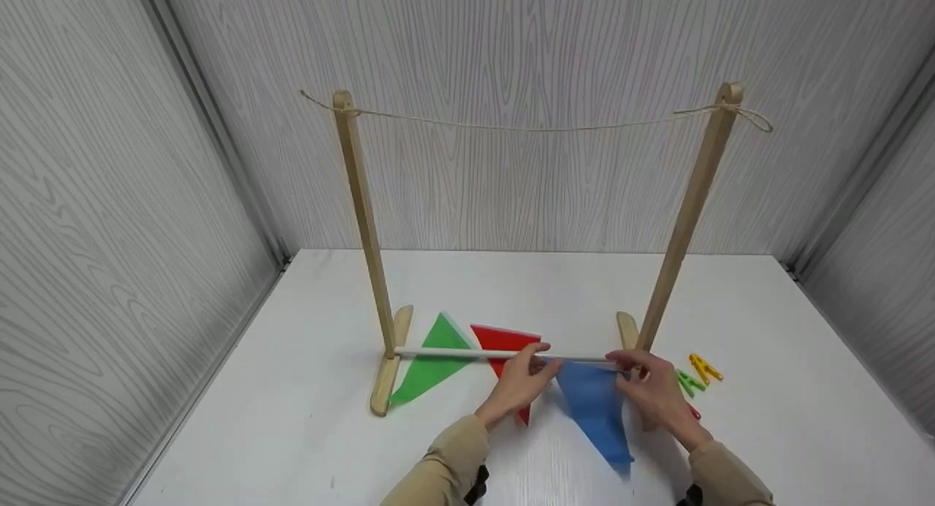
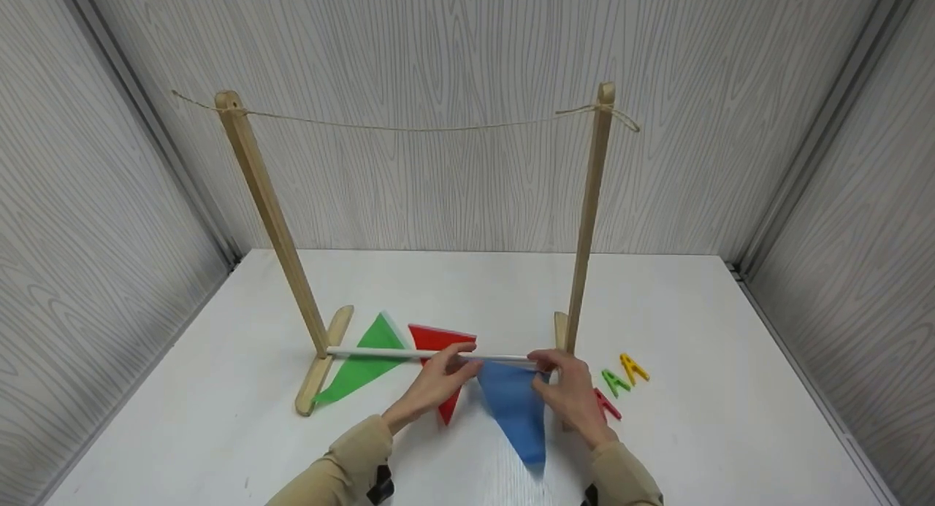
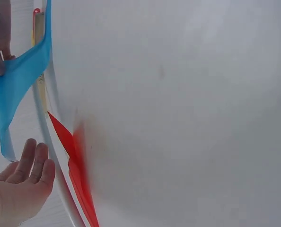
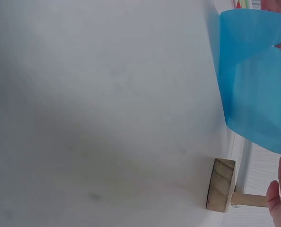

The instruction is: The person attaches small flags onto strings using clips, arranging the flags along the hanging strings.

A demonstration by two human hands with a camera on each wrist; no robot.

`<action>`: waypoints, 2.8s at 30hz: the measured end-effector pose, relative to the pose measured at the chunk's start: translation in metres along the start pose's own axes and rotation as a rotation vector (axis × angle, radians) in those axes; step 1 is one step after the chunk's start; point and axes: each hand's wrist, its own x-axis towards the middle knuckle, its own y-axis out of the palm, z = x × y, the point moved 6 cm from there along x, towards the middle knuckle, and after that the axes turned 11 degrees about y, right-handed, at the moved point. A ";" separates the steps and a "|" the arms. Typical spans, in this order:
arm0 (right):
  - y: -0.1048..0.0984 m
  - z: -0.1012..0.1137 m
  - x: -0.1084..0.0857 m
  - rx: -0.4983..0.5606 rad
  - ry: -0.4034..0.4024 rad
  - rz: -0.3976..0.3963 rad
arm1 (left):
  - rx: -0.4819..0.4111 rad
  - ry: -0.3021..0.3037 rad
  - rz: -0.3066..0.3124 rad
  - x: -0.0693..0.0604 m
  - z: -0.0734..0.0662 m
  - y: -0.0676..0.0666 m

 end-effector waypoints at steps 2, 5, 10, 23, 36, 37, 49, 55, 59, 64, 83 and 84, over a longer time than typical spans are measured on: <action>0.000 0.002 -0.001 0.020 -0.026 -0.004 | -0.079 -0.027 -0.026 0.000 0.001 -0.001; 0.001 0.004 -0.001 0.049 -0.059 -0.007 | -0.178 -0.044 -0.071 0.000 0.001 -0.002; 0.002 0.009 -0.003 0.097 -0.128 -0.020 | -0.270 -0.059 -0.143 -0.001 0.000 -0.005; 0.002 0.002 0.000 0.107 -0.112 0.004 | -0.362 -0.104 -0.205 -0.003 0.004 -0.007; -0.003 -0.008 0.007 0.196 0.240 0.094 | -0.330 -0.087 -0.244 0.000 0.003 -0.009; -0.003 -0.009 0.008 0.197 0.264 0.097 | -0.329 -0.085 -0.244 0.001 0.004 -0.009; -0.012 -0.012 0.006 0.305 0.323 0.075 | -0.345 -0.009 -0.269 0.000 0.001 -0.012; -0.031 -0.029 0.004 0.453 0.392 -0.072 | -0.345 -0.012 -0.301 -0.002 0.000 -0.018; -0.049 -0.045 0.002 0.557 0.473 -0.230 | -0.342 -0.016 -0.319 -0.002 -0.001 -0.021; -0.070 -0.066 -0.001 0.535 0.562 -0.364 | -0.344 -0.020 -0.328 -0.002 0.002 -0.024; -0.090 -0.108 -0.008 0.172 0.749 -0.241 | -0.357 -0.048 -0.347 -0.001 0.003 -0.026; -0.090 -0.109 -0.008 0.175 0.760 -0.231 | -0.357 -0.052 -0.346 -0.001 0.004 -0.026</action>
